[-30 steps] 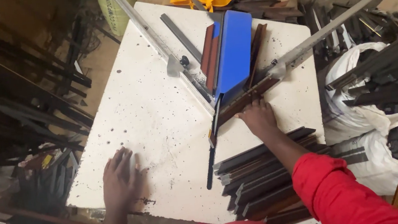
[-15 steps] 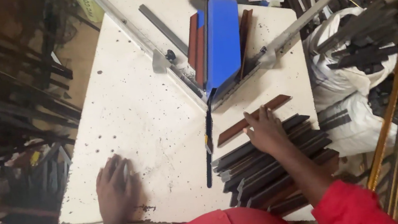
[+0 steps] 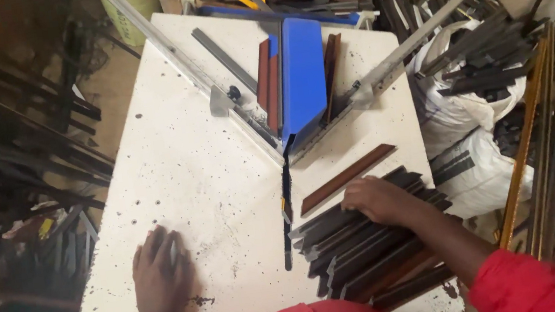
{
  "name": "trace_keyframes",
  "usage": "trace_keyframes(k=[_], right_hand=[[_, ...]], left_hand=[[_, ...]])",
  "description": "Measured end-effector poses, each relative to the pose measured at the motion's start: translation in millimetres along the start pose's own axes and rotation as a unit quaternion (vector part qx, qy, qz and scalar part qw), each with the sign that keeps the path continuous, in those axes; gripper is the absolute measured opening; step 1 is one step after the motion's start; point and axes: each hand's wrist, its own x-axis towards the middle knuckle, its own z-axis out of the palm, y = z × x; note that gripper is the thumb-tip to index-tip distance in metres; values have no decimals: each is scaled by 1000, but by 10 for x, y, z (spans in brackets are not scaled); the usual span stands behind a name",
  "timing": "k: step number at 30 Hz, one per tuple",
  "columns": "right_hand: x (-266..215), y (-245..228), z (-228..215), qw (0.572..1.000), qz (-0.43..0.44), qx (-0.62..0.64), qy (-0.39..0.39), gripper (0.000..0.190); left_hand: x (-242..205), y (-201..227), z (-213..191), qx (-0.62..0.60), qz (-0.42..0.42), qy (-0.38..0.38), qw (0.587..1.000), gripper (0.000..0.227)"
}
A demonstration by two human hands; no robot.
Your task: The person repeatedly places short wooden strips into a miter saw, aligns them against the fence, and cuts them one at a time. The cut pieces are stacked on the table. The person handles the wood by hand and uses the saw to perform the cuts.
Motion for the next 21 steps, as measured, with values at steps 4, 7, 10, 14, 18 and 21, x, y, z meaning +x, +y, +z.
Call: trace_keyframes(k=[4, 7, 10, 14, 18, 21], right_hand=[[75, -272, -225, 995, -89, 26, 36, 37], [75, -284, -248, 998, -58, 13, -36, 35], [3, -334, -245, 998, -6, 23, -56, 40], [-59, -118, 53, 997, 9, 25, 69, 22], [173, -100, 78, 979, 63, -50, 186, 31], [331, -169, -31, 987, 151, -18, 44, 23]], left_hand=[[-3, -1, 19, -5, -12, 8, 1000, 41], [-9, -16, 29, -5, -17, 17, 1000, 41], [-10, 15, -6, -31, -18, 22, 999, 40], [-8, -34, 36, 13, -13, -2, 1000, 42], [-8, -10, 30, 0, -12, 16, 1000, 39], [-10, 21, 3, 0, -14, 19, 1000, 39]])
